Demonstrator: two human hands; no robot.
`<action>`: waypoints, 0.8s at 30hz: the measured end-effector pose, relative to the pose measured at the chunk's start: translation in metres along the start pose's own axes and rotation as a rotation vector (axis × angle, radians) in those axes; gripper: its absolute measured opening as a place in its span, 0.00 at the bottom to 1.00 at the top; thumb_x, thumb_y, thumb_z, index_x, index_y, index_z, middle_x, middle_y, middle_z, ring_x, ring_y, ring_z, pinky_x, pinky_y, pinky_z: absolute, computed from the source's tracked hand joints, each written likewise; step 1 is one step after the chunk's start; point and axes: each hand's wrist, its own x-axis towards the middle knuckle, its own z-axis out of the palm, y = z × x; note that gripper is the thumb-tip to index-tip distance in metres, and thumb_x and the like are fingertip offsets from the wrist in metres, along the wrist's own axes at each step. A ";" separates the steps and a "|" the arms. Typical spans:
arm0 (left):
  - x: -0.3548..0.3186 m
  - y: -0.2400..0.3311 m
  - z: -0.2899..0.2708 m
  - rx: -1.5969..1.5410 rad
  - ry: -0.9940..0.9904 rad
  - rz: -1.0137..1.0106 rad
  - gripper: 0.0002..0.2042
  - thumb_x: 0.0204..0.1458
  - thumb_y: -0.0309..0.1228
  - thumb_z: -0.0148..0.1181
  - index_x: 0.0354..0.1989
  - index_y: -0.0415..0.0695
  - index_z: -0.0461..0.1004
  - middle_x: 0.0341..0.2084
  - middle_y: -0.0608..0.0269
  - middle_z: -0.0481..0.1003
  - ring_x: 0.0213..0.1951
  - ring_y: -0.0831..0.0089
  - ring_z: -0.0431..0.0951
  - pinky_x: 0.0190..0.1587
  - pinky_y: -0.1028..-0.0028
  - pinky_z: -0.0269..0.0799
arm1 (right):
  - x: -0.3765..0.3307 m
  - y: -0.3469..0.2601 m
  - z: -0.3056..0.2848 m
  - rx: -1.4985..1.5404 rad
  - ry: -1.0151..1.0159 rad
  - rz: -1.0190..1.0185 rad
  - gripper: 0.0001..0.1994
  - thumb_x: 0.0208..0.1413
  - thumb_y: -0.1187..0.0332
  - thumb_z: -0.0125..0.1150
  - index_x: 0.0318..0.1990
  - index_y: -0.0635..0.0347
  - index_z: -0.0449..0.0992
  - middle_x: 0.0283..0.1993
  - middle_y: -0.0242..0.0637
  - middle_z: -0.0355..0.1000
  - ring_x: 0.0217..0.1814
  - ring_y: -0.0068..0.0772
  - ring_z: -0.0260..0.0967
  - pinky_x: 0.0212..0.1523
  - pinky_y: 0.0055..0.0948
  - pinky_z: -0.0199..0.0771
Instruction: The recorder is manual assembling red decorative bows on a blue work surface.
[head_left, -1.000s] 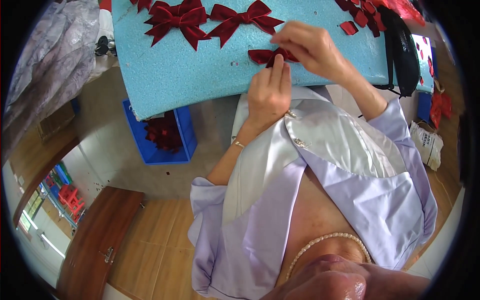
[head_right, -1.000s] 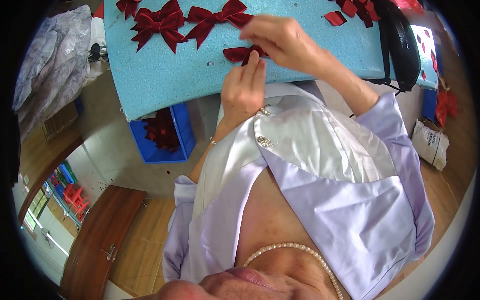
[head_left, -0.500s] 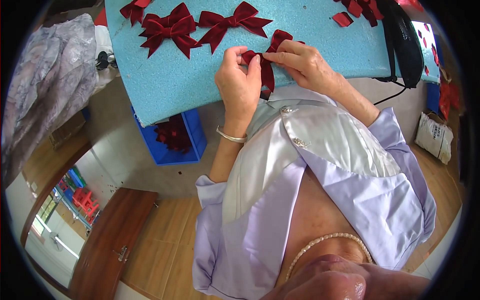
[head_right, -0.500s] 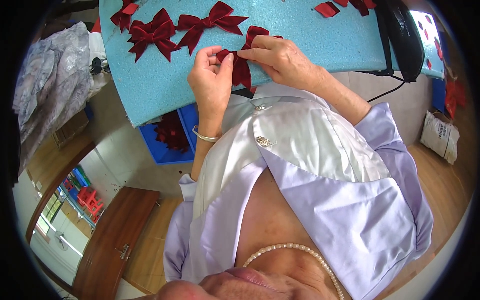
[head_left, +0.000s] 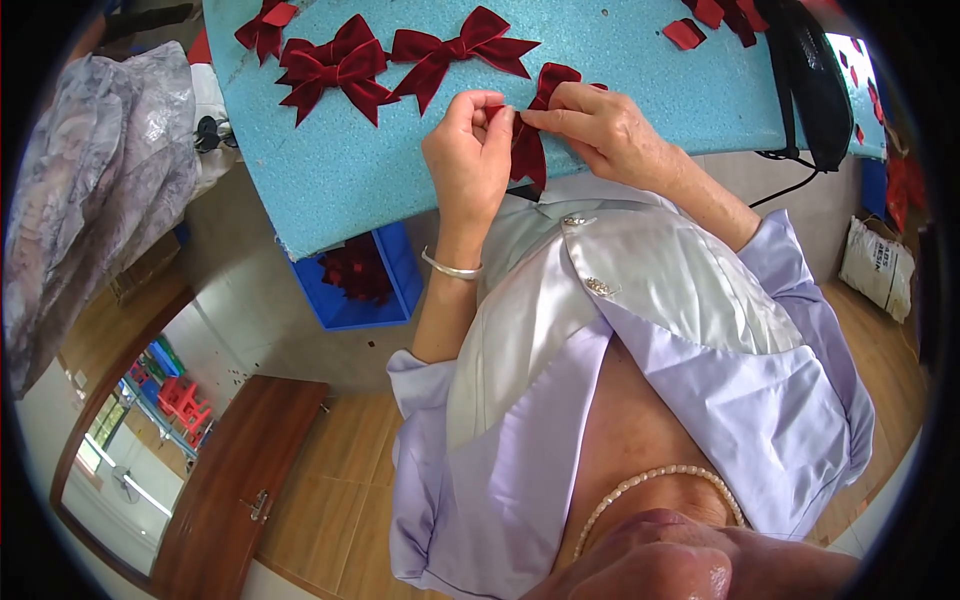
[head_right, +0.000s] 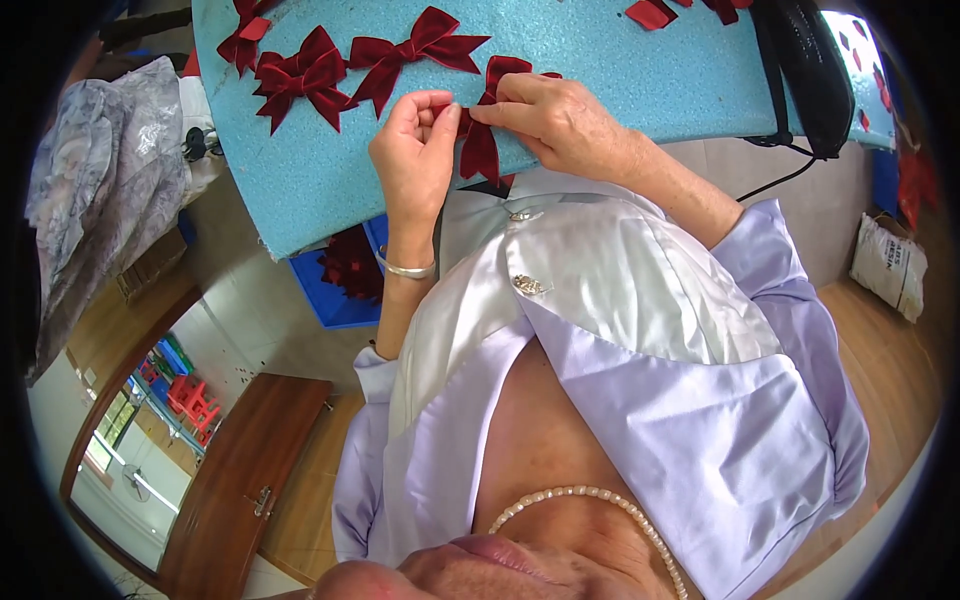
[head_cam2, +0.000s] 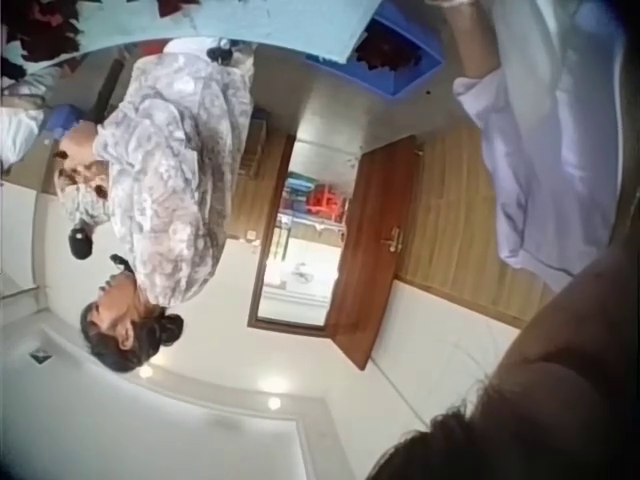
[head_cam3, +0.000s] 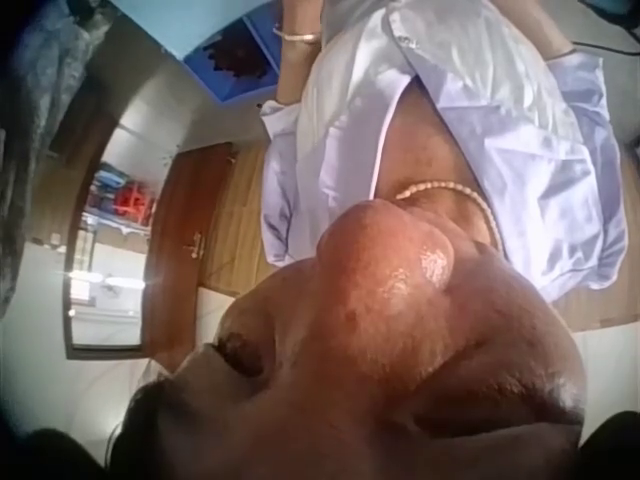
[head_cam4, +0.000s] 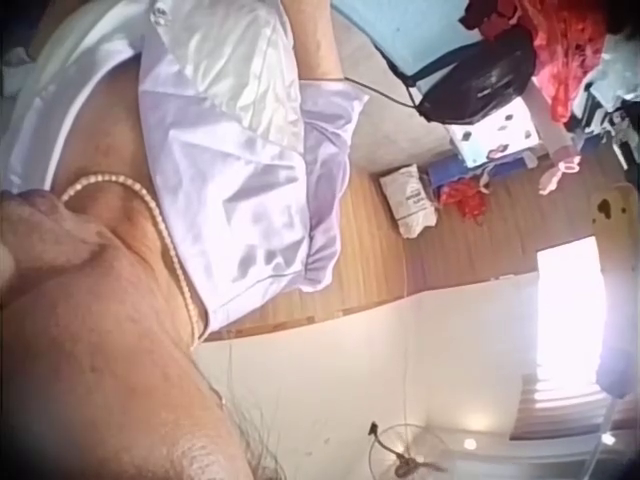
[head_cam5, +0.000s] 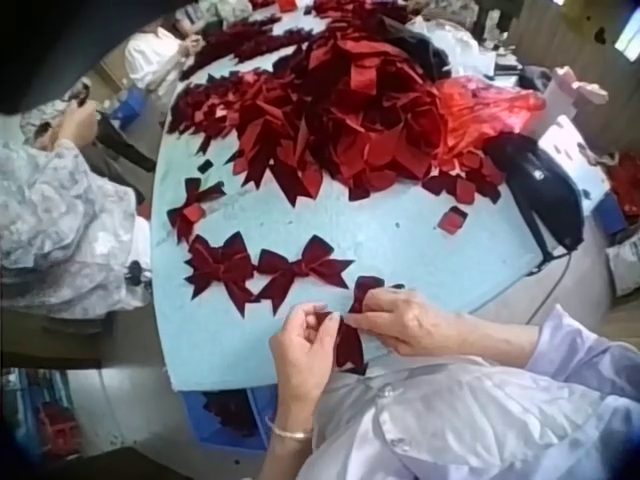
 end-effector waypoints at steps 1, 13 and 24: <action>0.002 0.000 0.001 0.062 -0.006 0.022 0.10 0.56 0.19 0.60 0.46 0.35 0.73 0.30 0.69 0.74 0.29 0.88 0.70 0.31 0.85 0.67 | 0.000 0.001 0.000 -0.016 0.000 -0.024 0.22 0.44 0.81 0.61 0.50 0.59 0.79 0.38 0.42 0.71 0.35 0.44 0.72 0.34 0.38 0.73; 0.004 -0.007 -0.023 -0.157 -0.003 -0.094 0.11 0.57 0.23 0.61 0.47 0.35 0.73 0.30 0.68 0.75 0.27 0.88 0.69 0.29 0.84 0.67 | 0.000 -0.003 0.002 -0.095 -0.014 -0.036 0.22 0.44 0.82 0.59 0.51 0.60 0.78 0.36 0.41 0.68 0.33 0.42 0.69 0.33 0.36 0.72; 0.020 -0.008 -0.010 0.052 -0.002 0.185 0.04 0.50 0.18 0.63 0.33 0.37 0.75 0.23 0.64 0.77 0.22 0.80 0.74 0.28 0.78 0.71 | 0.000 -0.002 0.002 -0.113 -0.033 -0.037 0.24 0.43 0.82 0.58 0.52 0.60 0.78 0.37 0.41 0.68 0.34 0.42 0.69 0.33 0.37 0.72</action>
